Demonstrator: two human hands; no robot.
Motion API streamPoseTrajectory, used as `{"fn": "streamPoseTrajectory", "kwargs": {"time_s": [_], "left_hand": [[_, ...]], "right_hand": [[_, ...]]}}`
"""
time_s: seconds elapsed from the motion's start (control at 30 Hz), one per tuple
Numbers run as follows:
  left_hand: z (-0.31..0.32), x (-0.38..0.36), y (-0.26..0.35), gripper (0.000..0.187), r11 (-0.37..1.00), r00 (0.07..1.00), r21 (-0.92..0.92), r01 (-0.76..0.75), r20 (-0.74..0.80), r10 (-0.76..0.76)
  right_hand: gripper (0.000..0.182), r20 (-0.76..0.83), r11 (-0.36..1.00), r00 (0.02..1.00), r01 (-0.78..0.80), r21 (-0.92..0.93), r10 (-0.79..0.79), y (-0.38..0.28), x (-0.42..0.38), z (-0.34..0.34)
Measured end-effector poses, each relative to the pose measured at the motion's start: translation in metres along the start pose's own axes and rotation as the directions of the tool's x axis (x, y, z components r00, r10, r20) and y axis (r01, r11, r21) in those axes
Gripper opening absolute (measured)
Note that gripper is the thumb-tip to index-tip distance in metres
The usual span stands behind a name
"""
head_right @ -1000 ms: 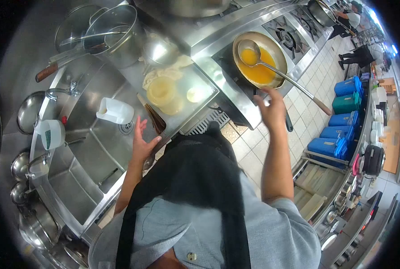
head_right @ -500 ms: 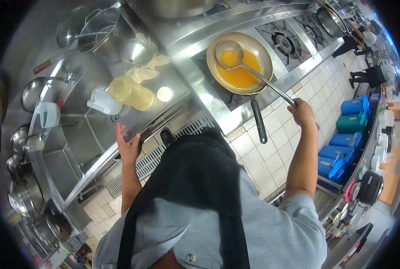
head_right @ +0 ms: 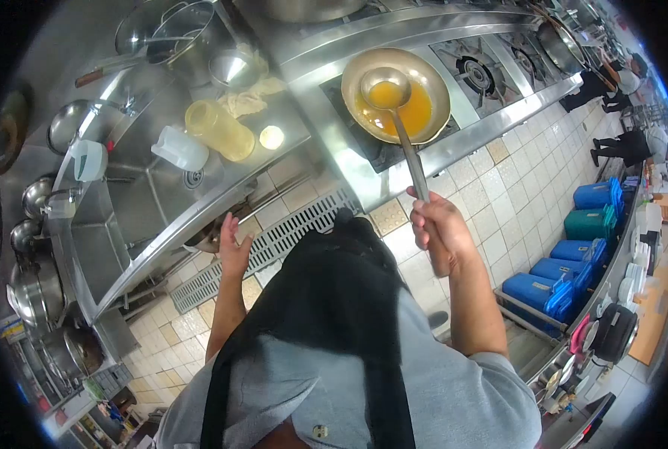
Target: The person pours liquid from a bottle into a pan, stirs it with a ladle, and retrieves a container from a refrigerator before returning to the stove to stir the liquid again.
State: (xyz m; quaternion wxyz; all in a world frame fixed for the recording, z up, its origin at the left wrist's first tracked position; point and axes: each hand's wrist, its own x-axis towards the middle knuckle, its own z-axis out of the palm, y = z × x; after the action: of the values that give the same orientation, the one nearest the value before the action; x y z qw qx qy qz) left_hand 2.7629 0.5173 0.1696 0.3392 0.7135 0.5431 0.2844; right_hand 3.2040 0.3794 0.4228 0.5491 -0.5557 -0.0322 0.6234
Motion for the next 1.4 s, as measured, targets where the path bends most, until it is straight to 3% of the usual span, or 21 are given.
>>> {"fn": "streamPoseTrajectory", "kwargs": {"time_s": [0.03,0.1,0.13,0.23,0.3,0.37,0.4,0.43,0.47,0.63,0.67,0.7,0.77,0.8,0.83,0.9,1.03,1.13,1.23,1.33,1.4], "left_hand": [[0.011,-0.008,-0.026,0.075,0.989,0.997,0.139,-0.057,0.050,0.051],[0.018,-0.028,-0.037,0.069,0.997,0.999,0.077,0.027,0.033,-0.030],[0.013,-0.045,-0.037,0.067,0.956,0.945,0.002,0.294,0.150,-0.291],[0.000,-0.120,-0.069,0.068,0.595,0.536,0.136,0.792,0.312,-0.785],[-0.009,-0.178,-0.101,0.056,0.431,0.374,0.295,0.853,0.230,-0.898],[-0.021,-0.212,-0.084,0.042,0.134,0.104,0.138,0.981,0.208,-0.973],[-0.019,-0.237,-0.122,0.040,0.478,0.340,0.364,0.800,0.381,-0.860],[-0.017,-0.262,-0.158,0.037,0.757,0.564,0.576,0.308,0.530,-0.633],[-0.016,-0.282,-0.184,0.035,0.770,0.705,0.622,-0.138,0.608,-0.365],[0.033,-0.270,-0.107,0.037,0.756,0.740,0.653,0.038,0.490,-0.461],[0.052,-0.262,-0.091,0.039,0.697,0.612,0.321,0.641,0.333,-0.717],[0.072,-0.250,-0.073,0.041,0.305,0.342,-0.162,0.939,0.320,-0.884],[0.096,-0.207,0.033,0.052,0.308,0.421,-0.387,0.869,0.255,-0.870],[0.119,-0.211,-0.017,0.057,0.718,0.702,-0.066,0.693,0.286,-0.652],[0.141,-0.216,-0.064,0.062,0.933,0.832,0.226,0.281,0.427,-0.354],[0.147,-0.161,0.072,0.064,0.578,0.634,-0.263,0.773,0.284,-0.719],[0.164,-0.146,0.114,0.064,0.585,0.658,-0.305,0.752,0.282,-0.698],[0.172,-0.179,0.089,0.065,0.515,0.548,-0.188,0.836,0.273,-0.790],[0.162,-0.218,0.080,0.066,0.350,0.373,-0.130,0.927,0.262,-0.890],[0.157,-0.270,0.048,0.065,0.503,0.462,0.087,0.860,0.284,-0.840],[0.147,-0.275,0.067,0.065,0.376,0.368,-0.010,0.927,0.225,-0.902]], "right_hand": [[0.035,-0.001,1.000,1.000,-0.003,-0.010,0.003,0.004,-0.006,0.002],[0.035,-0.082,0.945,0.992,0.067,-0.321,-0.098,0.011,-0.021,0.004],[0.038,-0.093,0.910,0.989,0.068,-0.410,-0.116,0.011,-0.029,0.001],[0.042,-0.104,0.780,0.949,0.178,-0.600,-0.297,0.014,-0.050,-0.011],[0.046,-0.116,0.757,0.925,0.217,-0.616,-0.361,0.017,-0.049,-0.027],[0.053,-0.126,0.694,0.892,0.241,-0.678,-0.434,0.013,-0.047,-0.039],[0.056,-0.131,0.682,0.890,0.232,-0.694,-0.436,0.013,-0.039,-0.051],[0.056,-0.116,0.678,0.893,0.239,-0.695,-0.435,0.011,-0.033,-0.055],[0.057,-0.121,0.686,0.894,0.237,-0.688,-0.431,0.007,-0.025,-0.057],[0.055,-0.050,0.724,0.932,0.244,-0.645,-0.359,-0.009,0.025,-0.082],[0.050,-0.039,0.770,0.950,0.226,-0.597,-0.309,-0.016,0.028,-0.078],[0.041,-0.008,0.857,0.974,0.195,-0.476,-0.226,-0.021,0.030,-0.078],[0.030,0.031,0.967,0.998,0.065,-0.247,-0.059,-0.037,0.026,-0.077],[0.030,0.040,0.966,0.998,0.062,-0.250,-0.053,-0.046,0.024,-0.084],[0.027,0.135,0.995,0.990,-0.038,-0.096,0.051,-0.054,0.021,-0.093],[0.025,0.245,0.986,0.958,-0.162,0.039,0.147,-0.069,0.010,-0.107],[0.047,0.203,0.963,0.968,-0.091,-0.253,0.144,-0.084,-0.022,-0.129],[0.059,0.132,0.700,0.983,0.186,-0.690,-0.130,-0.081,-0.018,-0.151],[0.058,0.151,0.658,0.959,0.276,-0.701,-0.241,-0.075,0.006,-0.164],[0.058,0.165,0.763,0.972,0.233,-0.604,-0.166,-0.076,0.027,-0.169],[0.059,0.152,0.780,0.981,0.189,-0.597,-0.121,-0.080,0.033,-0.165]]}}
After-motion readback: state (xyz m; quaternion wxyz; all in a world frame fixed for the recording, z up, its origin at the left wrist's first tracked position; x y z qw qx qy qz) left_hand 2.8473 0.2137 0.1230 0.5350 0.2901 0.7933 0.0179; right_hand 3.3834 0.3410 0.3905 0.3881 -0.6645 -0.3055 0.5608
